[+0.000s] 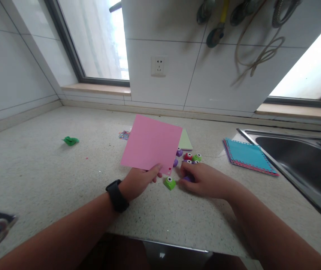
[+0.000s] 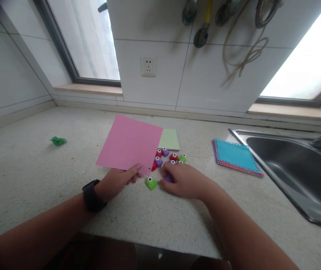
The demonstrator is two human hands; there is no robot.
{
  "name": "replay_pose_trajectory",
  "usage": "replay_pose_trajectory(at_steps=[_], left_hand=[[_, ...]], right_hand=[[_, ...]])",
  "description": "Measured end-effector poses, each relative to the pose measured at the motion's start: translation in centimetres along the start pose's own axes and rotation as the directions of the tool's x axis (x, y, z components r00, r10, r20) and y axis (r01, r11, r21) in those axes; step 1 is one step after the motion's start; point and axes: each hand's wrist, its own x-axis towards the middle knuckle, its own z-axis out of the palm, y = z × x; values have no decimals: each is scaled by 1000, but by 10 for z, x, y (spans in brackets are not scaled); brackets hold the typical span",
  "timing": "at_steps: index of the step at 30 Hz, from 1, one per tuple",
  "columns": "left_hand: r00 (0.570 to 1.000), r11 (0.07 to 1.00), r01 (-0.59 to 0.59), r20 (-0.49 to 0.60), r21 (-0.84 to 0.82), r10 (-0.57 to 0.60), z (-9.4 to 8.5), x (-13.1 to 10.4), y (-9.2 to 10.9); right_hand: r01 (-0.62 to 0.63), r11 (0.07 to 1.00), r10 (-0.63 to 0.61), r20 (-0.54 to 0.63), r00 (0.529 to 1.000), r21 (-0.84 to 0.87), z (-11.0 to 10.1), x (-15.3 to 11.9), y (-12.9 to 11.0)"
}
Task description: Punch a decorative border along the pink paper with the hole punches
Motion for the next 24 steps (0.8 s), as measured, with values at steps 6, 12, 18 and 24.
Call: replay_pose_trajectory(at_steps=[6,12,18,24], left_hand=[[1000,1000,-15,-7,-5,15,-1,3,-8],[1000,998,9,-22,-60,-10,0,3,-8],[999,998,9,-50,-64,-13,1,5,-10],[998,999,-20,-56,-36,18,0,4,-10]], right_hand=[[-18,983,23,-25,999,181,0,3,-4],[-17,996,24,-74,997,91,0,2,-12],[-8,997,18,-123,992,81,7,6,-19],[-48,997,37,-161,986,-64,17,14,-19]])
